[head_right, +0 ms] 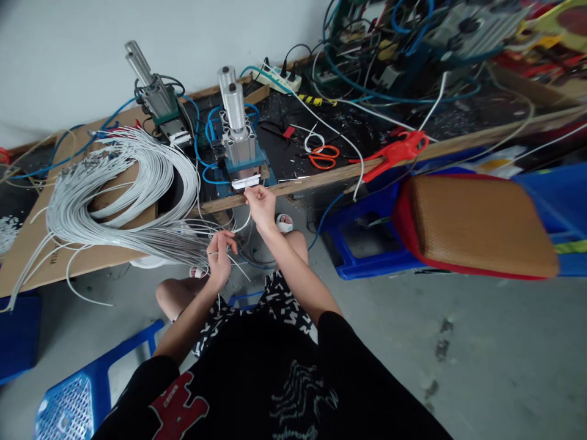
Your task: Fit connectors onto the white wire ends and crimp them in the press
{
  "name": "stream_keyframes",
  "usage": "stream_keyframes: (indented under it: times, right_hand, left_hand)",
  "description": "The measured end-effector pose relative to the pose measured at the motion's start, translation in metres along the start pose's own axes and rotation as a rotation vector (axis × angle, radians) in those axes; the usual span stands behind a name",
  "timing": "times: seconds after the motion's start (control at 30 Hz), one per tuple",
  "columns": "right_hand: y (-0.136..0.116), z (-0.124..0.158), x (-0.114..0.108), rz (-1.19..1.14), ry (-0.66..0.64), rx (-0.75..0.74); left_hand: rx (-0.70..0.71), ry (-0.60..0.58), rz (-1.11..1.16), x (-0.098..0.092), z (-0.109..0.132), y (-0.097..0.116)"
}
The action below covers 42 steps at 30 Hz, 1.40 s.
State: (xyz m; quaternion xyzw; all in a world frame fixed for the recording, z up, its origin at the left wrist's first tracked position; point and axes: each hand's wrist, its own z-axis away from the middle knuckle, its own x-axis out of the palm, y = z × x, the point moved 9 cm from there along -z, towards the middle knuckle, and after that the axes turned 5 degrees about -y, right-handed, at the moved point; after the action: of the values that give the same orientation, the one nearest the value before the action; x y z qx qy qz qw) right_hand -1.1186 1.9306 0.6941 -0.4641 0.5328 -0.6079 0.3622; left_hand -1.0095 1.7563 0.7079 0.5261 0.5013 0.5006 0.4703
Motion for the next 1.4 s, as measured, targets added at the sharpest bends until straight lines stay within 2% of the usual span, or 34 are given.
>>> stream_keyframes:
  times: [0.67,1.13,1.27,1.4]
  right_hand:
    - [0.000,0.001,0.001,0.054,0.002,0.017]
    - [0.000,0.007,0.001,0.005,0.036,0.042]
    - [-0.005,0.023,0.000,-0.013,0.033,0.018]
    - [-0.015,0.057,0.003,0.035,-0.029,0.006]
  left_hand:
    - [0.000,-0.002,0.000,-0.001,0.001,-0.001]
    - [-0.017,-0.022,0.017,-0.003,0.002,-0.002]
    - [-0.022,-0.032,0.015,-0.003,0.001,-0.001]
    - [-0.051,-0.042,0.059,-0.004,-0.003,-0.002]
